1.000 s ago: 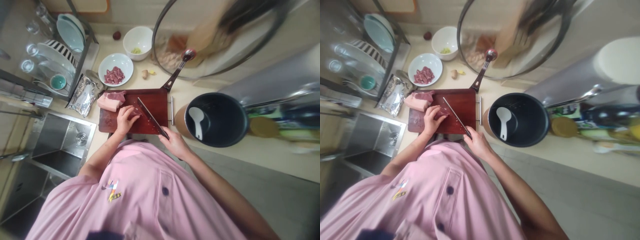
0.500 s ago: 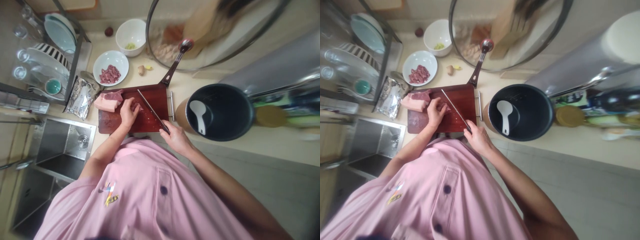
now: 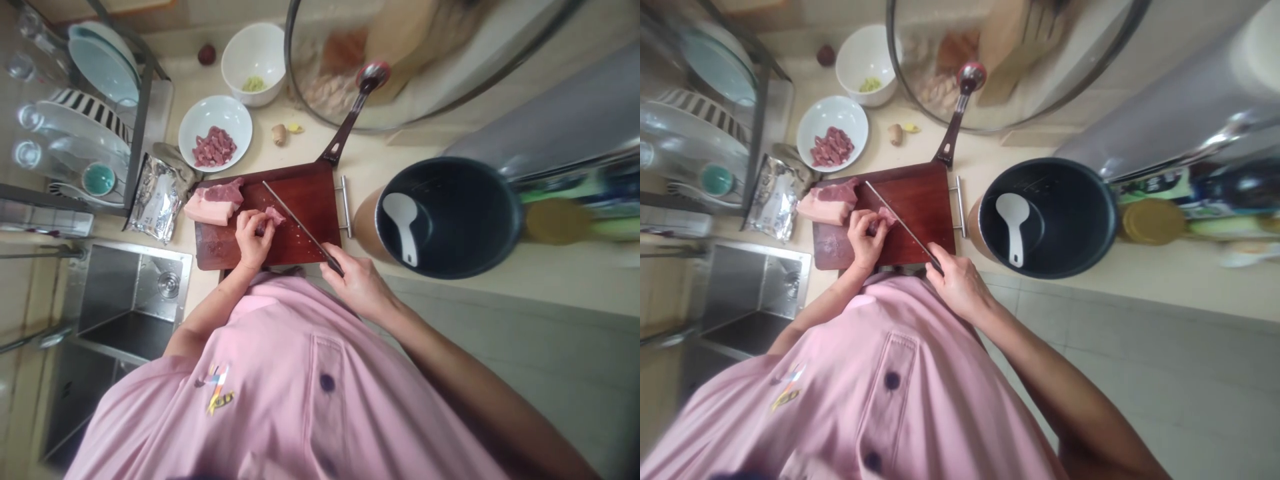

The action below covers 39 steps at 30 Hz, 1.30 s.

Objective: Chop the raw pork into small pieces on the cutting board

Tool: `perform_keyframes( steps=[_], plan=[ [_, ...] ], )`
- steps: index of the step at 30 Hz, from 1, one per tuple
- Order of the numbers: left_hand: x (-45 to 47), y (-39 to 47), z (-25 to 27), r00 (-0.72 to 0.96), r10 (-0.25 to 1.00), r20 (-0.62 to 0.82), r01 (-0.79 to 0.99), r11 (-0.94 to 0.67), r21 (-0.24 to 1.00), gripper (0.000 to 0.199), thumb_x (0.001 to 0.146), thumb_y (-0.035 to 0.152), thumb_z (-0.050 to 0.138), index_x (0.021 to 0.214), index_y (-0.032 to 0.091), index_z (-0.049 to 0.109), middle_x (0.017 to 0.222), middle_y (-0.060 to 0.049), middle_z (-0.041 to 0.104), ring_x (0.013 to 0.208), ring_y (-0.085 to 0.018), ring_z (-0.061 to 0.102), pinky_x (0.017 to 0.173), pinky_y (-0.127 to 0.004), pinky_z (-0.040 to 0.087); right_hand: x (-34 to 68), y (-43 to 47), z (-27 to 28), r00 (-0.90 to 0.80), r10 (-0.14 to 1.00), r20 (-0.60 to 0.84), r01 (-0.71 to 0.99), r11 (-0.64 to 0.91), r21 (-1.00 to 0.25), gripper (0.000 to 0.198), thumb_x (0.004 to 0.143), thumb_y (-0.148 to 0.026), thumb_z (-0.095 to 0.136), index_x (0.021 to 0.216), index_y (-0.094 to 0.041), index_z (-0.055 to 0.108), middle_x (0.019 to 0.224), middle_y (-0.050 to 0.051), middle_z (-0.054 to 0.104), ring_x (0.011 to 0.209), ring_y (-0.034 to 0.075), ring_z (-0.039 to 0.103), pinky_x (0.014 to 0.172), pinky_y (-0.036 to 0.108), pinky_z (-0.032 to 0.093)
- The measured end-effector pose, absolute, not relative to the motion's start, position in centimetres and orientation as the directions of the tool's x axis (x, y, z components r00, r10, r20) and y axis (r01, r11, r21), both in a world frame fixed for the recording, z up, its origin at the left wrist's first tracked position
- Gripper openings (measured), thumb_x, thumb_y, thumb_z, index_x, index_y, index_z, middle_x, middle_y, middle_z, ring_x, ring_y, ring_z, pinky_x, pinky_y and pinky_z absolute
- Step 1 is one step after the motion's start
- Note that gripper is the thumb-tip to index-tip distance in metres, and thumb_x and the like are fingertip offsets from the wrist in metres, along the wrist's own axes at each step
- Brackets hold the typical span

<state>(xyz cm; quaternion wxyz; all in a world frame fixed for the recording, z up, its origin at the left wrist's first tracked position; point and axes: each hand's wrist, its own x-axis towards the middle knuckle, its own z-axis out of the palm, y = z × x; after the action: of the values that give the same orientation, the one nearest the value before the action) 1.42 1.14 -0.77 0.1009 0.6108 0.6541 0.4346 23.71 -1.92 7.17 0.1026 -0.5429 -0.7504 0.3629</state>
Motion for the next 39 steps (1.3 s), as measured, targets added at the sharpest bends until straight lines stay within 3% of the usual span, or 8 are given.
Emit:
perform_keyframes(
  steps=[7, 19, 27, 32, 39],
  plan=[
    [1.4, 1.4, -0.5, -0.238, 0.884, 0.402, 0.706, -0.126, 0.697, 0.014, 0.083, 0.029, 0.063, 0.077, 0.019, 0.056, 0.081, -0.001, 0.056, 0.078, -0.013, 0.054, 0.073, -0.025, 0.047, 23.7, -2.5, 8.0, -0.474, 0.831, -0.292, 0.775, 0.236, -0.586, 0.037, 0.09, -0.028, 0.042, 0.12, -0.016, 0.059, 0.079, 0.007, 0.07, 0.063, 0.019, 0.064, 0.057, 0.027, 0.043],
    [1.4, 1.6, -1.1, -0.234, 0.901, 0.364, 0.683, -0.113, 0.721, 0.011, 0.078, 0.025, 0.067, 0.078, 0.019, 0.057, 0.081, -0.001, 0.057, 0.078, -0.013, 0.056, 0.075, -0.025, 0.048, 23.6, -1.7, 9.1, -0.431, 0.759, -0.488, 0.846, 0.151, -0.512, 0.038, 0.088, -0.028, 0.043, 0.121, -0.016, 0.057, 0.067, 0.003, 0.066, 0.058, 0.019, 0.062, 0.056, 0.026, 0.041],
    [1.3, 1.4, -1.2, -0.231, 0.922, 0.312, 0.686, -0.074, 0.724, 0.011, 0.079, 0.025, 0.066, 0.078, 0.019, 0.057, 0.081, -0.001, 0.058, 0.08, -0.013, 0.056, 0.075, -0.026, 0.048, 20.2, 0.0, 7.3, -0.425, 0.786, -0.449, 0.861, 0.199, -0.467, 0.041, 0.089, -0.027, 0.042, 0.127, -0.016, 0.054, 0.079, 0.008, 0.072, 0.068, 0.022, 0.066, 0.061, 0.027, 0.042],
    [1.5, 1.4, -1.5, -0.238, 0.924, 0.298, 0.69, -0.055, 0.722, 0.01, 0.078, 0.021, 0.065, 0.078, 0.02, 0.055, 0.082, -0.001, 0.059, 0.081, -0.014, 0.056, 0.076, -0.026, 0.048, 22.2, -1.0, 8.0, -0.423, 0.765, -0.485, 0.859, 0.167, -0.485, 0.035, 0.087, -0.026, 0.043, 0.117, -0.018, 0.058, 0.067, 0.003, 0.068, 0.058, 0.019, 0.062, 0.055, 0.026, 0.039],
    [1.2, 1.1, -1.4, -0.19, 0.929, 0.317, 0.699, -0.099, 0.708, 0.01, 0.076, 0.018, 0.066, 0.078, 0.019, 0.056, 0.082, -0.001, 0.059, 0.081, -0.015, 0.054, 0.077, -0.028, 0.047, 19.9, 0.0, 6.7, -0.399, 0.775, -0.49, 0.86, 0.131, -0.492, 0.034, 0.088, -0.026, 0.042, 0.118, -0.017, 0.057, 0.079, 0.007, 0.07, 0.07, 0.022, 0.065, 0.063, 0.027, 0.041]
  ],
)
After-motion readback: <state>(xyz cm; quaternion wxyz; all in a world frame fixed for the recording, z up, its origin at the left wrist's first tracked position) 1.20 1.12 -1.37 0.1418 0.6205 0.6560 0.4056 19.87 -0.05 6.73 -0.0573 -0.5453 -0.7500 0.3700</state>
